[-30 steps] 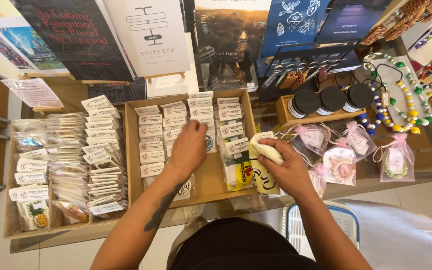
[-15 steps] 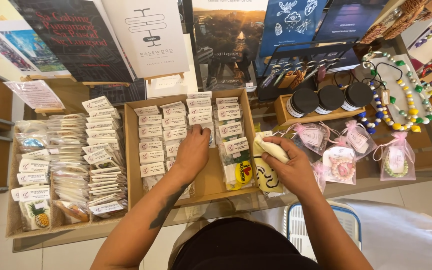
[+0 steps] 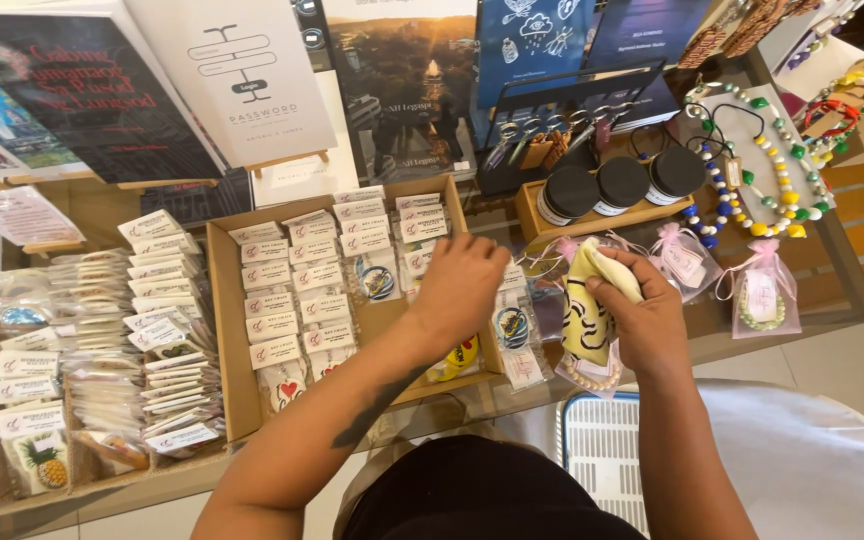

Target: Sorting and cleaning souvenir items like pins and stickers for display.

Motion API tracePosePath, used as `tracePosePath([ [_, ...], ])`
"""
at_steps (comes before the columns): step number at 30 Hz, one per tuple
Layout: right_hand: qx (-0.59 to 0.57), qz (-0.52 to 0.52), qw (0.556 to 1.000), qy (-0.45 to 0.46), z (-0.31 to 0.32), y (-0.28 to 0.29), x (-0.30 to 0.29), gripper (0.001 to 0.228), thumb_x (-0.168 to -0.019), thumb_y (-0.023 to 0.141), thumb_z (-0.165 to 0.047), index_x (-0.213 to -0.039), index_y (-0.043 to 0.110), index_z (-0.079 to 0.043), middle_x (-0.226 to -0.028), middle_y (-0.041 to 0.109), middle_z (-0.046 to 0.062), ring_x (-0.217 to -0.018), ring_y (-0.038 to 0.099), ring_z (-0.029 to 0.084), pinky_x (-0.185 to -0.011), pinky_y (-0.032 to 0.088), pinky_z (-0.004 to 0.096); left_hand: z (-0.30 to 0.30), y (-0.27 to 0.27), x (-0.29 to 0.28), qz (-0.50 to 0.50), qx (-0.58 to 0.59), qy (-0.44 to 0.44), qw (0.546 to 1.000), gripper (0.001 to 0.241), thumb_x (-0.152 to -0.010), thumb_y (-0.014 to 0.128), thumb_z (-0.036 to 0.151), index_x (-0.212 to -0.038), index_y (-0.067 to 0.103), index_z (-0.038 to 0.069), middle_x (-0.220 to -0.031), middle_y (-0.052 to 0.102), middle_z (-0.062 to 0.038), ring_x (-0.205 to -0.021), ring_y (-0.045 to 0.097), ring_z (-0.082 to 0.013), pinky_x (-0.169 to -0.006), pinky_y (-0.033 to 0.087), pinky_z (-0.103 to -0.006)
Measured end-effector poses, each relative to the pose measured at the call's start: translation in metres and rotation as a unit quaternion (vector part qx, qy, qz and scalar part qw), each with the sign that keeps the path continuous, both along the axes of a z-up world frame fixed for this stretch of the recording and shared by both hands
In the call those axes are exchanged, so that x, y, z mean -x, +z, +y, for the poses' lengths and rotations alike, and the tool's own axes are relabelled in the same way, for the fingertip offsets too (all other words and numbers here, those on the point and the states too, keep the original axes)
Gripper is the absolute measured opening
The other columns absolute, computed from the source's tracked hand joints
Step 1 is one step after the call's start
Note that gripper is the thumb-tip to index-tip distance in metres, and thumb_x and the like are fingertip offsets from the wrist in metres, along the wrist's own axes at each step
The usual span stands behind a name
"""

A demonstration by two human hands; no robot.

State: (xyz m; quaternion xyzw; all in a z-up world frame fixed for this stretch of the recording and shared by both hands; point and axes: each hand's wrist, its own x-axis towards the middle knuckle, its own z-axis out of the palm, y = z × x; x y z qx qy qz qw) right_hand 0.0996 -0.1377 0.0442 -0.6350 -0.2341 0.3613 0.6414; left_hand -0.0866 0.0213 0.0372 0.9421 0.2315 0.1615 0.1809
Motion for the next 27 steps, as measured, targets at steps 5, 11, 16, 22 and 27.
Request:
tracePosePath([
  [5, 0.027, 0.001, 0.999, -0.021, -0.011, -0.017, -0.010, 0.034, -0.091, 0.071, 0.002, -0.125, 0.068, -0.003, -0.107, 0.073, 0.007, -0.089, 0.070, 0.012, -0.076, 0.060, 0.026, -0.006, -0.014, -0.047, 0.148, -0.072, -0.048, 0.985, 0.028, -0.081, 0.066, 0.007, -0.108, 0.071, 0.005, -0.100, 0.073, -0.012, -0.110, 0.064, -0.0337, -0.104, 0.034, -0.0614],
  [11, 0.057, 0.006, 0.998, -0.028, -0.019, -0.020, -0.014, 0.037, -0.088, 0.074, -0.001, -0.125, 0.069, -0.005, -0.104, 0.073, 0.005, -0.086, 0.069, 0.010, -0.073, 0.058, 0.025, -0.011, -0.010, -0.058, 0.320, -0.062, -0.064, 0.943, 0.019, -0.085, 0.065, 0.012, -0.098, 0.078, 0.007, -0.096, 0.075, -0.013, -0.108, 0.066, -0.0388, -0.113, 0.002, -0.0825],
  [16, 0.076, 0.006, 0.997, -0.024, -0.016, -0.020, -0.014, 0.036, -0.088, 0.074, -0.002, -0.123, 0.069, -0.005, -0.103, 0.074, 0.005, -0.084, 0.069, 0.009, -0.071, 0.058, 0.025, -0.008, -0.038, -0.059, 0.194, -0.066, -0.033, 0.978, 0.022, -0.079, 0.066, 0.007, -0.098, 0.076, 0.003, -0.095, 0.074, -0.017, -0.103, 0.068, -0.0371, -0.114, 0.002, -0.0808],
  [22, 0.058, -0.001, 0.998, -0.016, -0.006, -0.019, -0.007, 0.035, -0.089, 0.073, -0.002, -0.124, 0.069, -0.005, -0.103, 0.074, 0.005, -0.085, 0.069, 0.009, -0.072, 0.057, 0.024, 0.001, -0.029, -0.045, 0.016, 0.094, -0.012, 0.995, 0.026, -0.082, 0.065, 0.008, -0.107, 0.065, 0.002, -0.095, 0.071, -0.020, -0.095, 0.069, -0.0393, -0.102, 0.041, -0.0594],
  [27, -0.017, -0.043, 0.999, -0.008, 0.010, -0.005, 0.016, 0.034, -0.092, 0.072, -0.002, -0.126, 0.068, -0.005, -0.115, 0.071, 0.004, -0.096, 0.068, 0.008, -0.081, 0.057, 0.024, 0.010, -0.007, -0.026, -0.093, 0.312, 0.035, 0.945, 0.024, -0.099, 0.061, 0.021, -0.114, 0.056, 0.003, -0.089, 0.072, -0.019, -0.082, 0.072, -0.0339, -0.074, 0.055, -0.0465],
])
